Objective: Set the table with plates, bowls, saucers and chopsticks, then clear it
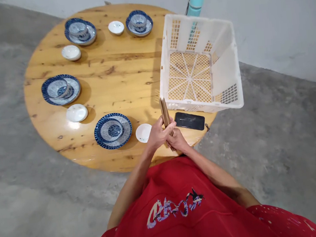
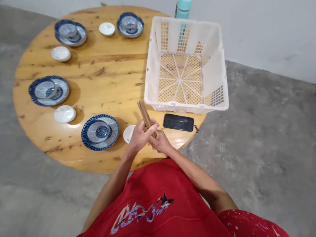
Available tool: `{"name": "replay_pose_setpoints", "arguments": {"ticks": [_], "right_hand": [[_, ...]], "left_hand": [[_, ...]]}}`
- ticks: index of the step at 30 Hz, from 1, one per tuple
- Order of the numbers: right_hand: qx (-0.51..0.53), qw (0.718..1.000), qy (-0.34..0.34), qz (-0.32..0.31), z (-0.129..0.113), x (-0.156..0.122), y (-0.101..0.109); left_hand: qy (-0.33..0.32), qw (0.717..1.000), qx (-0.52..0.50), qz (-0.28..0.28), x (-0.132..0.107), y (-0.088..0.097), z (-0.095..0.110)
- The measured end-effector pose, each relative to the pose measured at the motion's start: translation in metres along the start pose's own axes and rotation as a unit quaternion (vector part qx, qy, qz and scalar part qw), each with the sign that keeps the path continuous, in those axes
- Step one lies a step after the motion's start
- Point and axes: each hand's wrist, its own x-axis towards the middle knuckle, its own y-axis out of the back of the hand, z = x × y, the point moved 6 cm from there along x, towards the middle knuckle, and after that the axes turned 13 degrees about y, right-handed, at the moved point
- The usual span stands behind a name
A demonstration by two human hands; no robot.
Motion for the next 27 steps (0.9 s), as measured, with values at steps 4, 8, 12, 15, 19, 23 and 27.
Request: {"name": "replay_pose_setpoints", "arguments": {"ticks": [4, 8, 12, 15, 19, 23, 27], "right_hand": [[0.098, 0.988, -0.075, -0.092, -0.02, -0.009, -0.028], [0.109, 0.982, -0.102, -0.115, -0.032, -0.012, -0.046], [0.076, 0.996, -0.02, -0.042, -0.026, -0.012, -0.054], [0.027, 0.999, 0.03, 0.0, -0.018, -0.015, -0.059], [-0.045, 0.996, 0.072, 0.006, -0.019, -0.017, -0.066], [-0.103, 0.989, 0.107, 0.021, -0.023, -0.02, -0.07], [-0.172, 0.972, 0.158, 0.033, -0.021, -0.025, -0.075]], "left_hand": [[0.059, 0.987, -0.14, -0.048, -0.007, 0.018, -0.012], [0.13, 0.948, -0.289, -0.037, -0.016, 0.029, -0.03], [0.175, 0.918, -0.356, 0.001, -0.025, 0.039, -0.041], [0.173, 0.907, -0.382, 0.041, -0.03, 0.046, -0.047], [0.167, 0.902, -0.39, 0.077, -0.036, 0.051, -0.052], [0.152, 0.903, -0.392, 0.084, -0.039, 0.055, -0.057], [0.104, 0.916, -0.371, 0.109, -0.041, 0.061, -0.062]]}}
